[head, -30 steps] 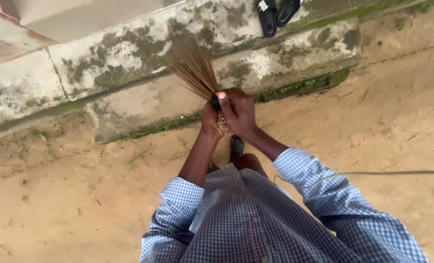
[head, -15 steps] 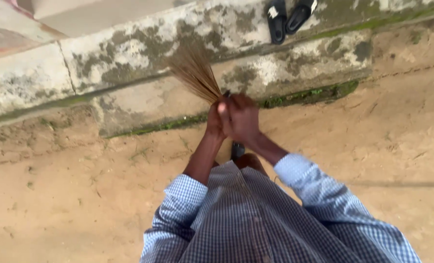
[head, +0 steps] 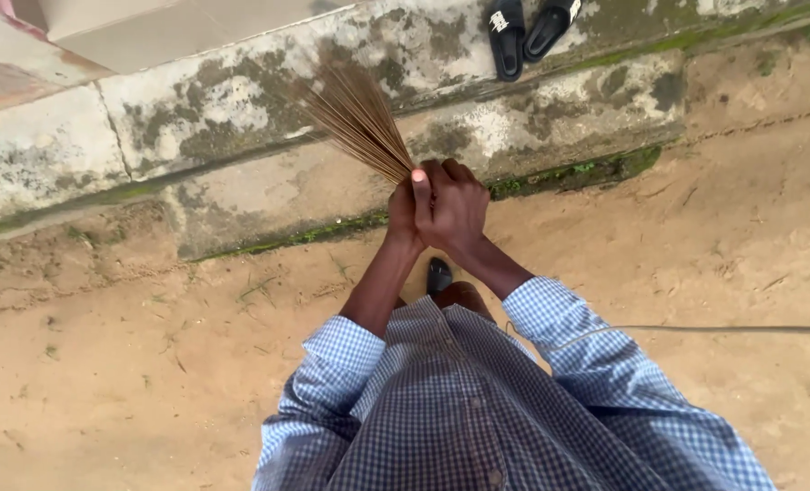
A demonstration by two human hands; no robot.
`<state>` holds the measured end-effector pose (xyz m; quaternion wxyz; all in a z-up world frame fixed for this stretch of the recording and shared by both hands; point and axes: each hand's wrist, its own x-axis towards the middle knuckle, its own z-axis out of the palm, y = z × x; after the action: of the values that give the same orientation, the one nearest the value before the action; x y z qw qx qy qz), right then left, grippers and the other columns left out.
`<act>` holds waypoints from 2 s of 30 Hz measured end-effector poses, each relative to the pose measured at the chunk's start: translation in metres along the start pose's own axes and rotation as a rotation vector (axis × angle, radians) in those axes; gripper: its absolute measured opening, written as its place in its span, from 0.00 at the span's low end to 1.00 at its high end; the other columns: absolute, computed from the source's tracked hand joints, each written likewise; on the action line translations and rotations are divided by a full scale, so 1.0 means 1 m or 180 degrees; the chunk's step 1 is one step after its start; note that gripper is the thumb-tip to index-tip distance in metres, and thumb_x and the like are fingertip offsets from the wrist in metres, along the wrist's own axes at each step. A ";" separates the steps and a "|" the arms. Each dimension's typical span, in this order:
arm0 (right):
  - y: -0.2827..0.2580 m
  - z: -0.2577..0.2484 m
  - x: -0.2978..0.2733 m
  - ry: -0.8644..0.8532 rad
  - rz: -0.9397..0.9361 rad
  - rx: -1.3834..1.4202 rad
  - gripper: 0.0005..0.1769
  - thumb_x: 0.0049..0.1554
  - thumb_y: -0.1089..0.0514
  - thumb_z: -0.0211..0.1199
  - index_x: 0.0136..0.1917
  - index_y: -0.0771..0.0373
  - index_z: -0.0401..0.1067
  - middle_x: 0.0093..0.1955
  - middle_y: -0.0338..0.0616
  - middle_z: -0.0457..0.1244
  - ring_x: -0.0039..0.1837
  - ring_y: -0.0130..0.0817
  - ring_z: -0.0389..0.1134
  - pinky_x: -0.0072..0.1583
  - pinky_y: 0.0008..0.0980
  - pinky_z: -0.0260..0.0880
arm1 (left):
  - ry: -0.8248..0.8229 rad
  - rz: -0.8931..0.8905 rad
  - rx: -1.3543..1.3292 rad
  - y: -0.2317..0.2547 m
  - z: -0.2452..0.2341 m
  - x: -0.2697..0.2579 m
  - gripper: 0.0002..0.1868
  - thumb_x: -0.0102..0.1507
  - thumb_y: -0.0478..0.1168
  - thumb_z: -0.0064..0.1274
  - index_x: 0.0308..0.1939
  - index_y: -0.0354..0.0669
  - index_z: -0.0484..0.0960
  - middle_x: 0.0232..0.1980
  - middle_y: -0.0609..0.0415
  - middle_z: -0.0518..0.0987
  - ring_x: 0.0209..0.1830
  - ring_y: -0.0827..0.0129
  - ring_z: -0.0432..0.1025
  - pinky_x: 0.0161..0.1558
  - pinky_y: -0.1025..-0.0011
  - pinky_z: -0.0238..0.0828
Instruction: Sweeping the ground near the base of a wall with a handheld broom.
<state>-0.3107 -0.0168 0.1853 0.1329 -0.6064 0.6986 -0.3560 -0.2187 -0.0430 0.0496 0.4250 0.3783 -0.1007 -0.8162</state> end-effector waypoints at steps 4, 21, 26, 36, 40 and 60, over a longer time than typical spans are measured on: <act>-0.003 -0.002 -0.003 0.0051 -0.0100 -0.0146 0.26 0.68 0.45 0.46 0.48 0.65 0.78 0.39 0.53 0.67 0.38 0.49 0.69 0.38 0.46 0.67 | -0.0009 -0.0058 -0.0257 0.005 0.010 -0.012 0.18 0.76 0.46 0.34 0.52 0.37 0.77 0.41 0.53 0.76 0.33 0.72 0.72 0.33 0.70 0.77; 0.067 -0.017 0.007 -0.1754 0.2640 0.2422 0.23 0.67 0.45 0.50 0.66 0.60 0.69 0.45 0.44 0.66 0.44 0.32 0.66 0.46 0.31 0.69 | 0.0847 -0.0002 0.1949 0.000 0.013 -0.027 0.19 0.73 0.43 0.42 0.43 0.32 0.85 0.33 0.47 0.80 0.28 0.70 0.72 0.31 0.71 0.74; 0.082 0.010 -0.007 -0.1975 0.2737 0.2882 0.30 0.63 0.47 0.59 0.73 0.62 0.60 0.55 0.46 0.67 0.57 0.34 0.69 0.60 0.35 0.73 | 0.0621 0.0087 0.2637 -0.012 0.040 -0.048 0.12 0.67 0.39 0.46 0.41 0.32 0.81 0.32 0.43 0.83 0.23 0.60 0.72 0.27 0.58 0.72; 0.192 0.099 -0.064 -0.1679 0.2726 0.3108 0.23 0.62 0.63 0.63 0.68 0.75 0.66 0.52 0.52 0.66 0.50 0.39 0.69 0.50 0.37 0.73 | -0.0408 0.0065 0.4509 -0.010 -0.025 -0.049 0.19 0.67 0.52 0.56 0.51 0.41 0.81 0.46 0.46 0.85 0.45 0.59 0.82 0.48 0.61 0.79; 0.185 0.071 -0.086 -0.1772 0.2784 0.2460 0.24 0.58 0.66 0.54 0.68 0.65 0.60 0.47 0.49 0.65 0.43 0.40 0.69 0.39 0.41 0.75 | -0.0083 0.0334 0.4399 0.011 -0.072 -0.025 0.18 0.64 0.51 0.56 0.50 0.42 0.83 0.48 0.49 0.86 0.44 0.62 0.83 0.46 0.64 0.81; 0.196 0.245 -0.122 -0.2438 0.2922 0.0498 0.64 0.42 0.62 0.72 0.82 0.62 0.37 0.57 0.68 0.67 0.55 0.57 0.73 0.53 0.47 0.77 | 0.1185 0.0585 0.4014 0.011 -0.161 -0.060 0.08 0.64 0.40 0.59 0.43 0.40 0.82 0.38 0.50 0.86 0.39 0.64 0.82 0.42 0.68 0.79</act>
<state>-0.2791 0.0178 -0.1475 0.5593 -0.3164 0.7631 -0.0688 -0.0777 0.0215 -0.0243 0.2004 0.6791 -0.5158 -0.4824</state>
